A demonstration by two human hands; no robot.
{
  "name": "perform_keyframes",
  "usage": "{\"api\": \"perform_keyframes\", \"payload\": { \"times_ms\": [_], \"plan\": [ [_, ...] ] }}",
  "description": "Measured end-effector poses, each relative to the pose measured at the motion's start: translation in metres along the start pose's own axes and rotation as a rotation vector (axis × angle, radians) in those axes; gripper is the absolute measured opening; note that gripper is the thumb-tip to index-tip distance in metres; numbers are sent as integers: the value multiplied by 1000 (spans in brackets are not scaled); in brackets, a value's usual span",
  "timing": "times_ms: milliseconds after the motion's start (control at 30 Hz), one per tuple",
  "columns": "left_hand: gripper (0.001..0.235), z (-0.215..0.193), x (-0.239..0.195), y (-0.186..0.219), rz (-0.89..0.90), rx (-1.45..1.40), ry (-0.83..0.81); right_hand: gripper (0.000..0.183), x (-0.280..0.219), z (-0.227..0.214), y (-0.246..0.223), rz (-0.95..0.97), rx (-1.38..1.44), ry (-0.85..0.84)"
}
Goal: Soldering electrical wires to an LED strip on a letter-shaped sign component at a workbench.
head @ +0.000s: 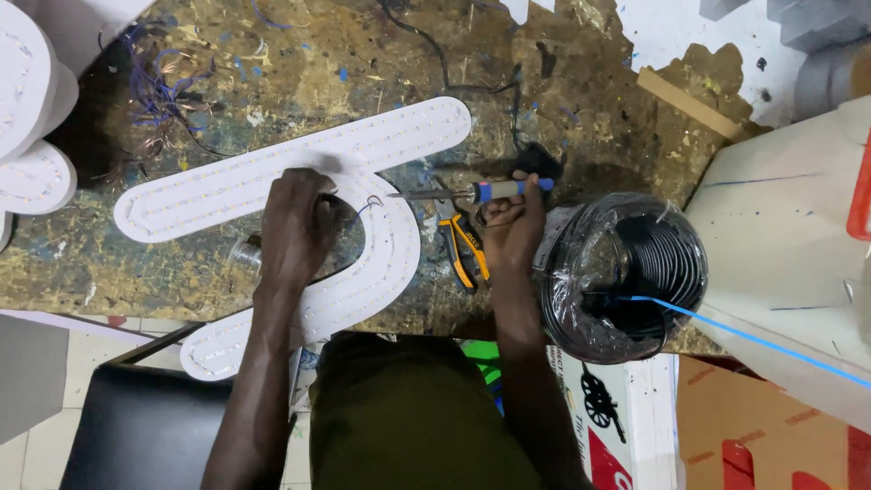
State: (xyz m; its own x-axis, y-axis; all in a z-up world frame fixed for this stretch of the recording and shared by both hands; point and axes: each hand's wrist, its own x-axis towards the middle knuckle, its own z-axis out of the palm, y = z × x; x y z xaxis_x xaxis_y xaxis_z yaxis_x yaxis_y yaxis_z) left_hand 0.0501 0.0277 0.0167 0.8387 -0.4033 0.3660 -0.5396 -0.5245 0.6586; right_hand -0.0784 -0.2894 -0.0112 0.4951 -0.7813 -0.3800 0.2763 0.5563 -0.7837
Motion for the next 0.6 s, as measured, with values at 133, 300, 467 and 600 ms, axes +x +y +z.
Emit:
{"api": "perform_keyframes", "payload": {
  "times_ms": [133, 300, 467, 600],
  "plan": [
    [31, 6, 13, 1, 192, 21, -191, 34, -11, 18, -32, 46, 137, -44],
    [25, 10, 32, 8, 337, 48, -303, 36, 6, 16, -46, 43, 173, -104],
    [26, 1, 41, 22, 275, 67, -529, 36, 9, -1, -46, 74, 186, -146],
    [26, 19, 46, -2, 319, 90, -536, 36, 1, 8, -48, 76, 152, -100]
  ]
}}
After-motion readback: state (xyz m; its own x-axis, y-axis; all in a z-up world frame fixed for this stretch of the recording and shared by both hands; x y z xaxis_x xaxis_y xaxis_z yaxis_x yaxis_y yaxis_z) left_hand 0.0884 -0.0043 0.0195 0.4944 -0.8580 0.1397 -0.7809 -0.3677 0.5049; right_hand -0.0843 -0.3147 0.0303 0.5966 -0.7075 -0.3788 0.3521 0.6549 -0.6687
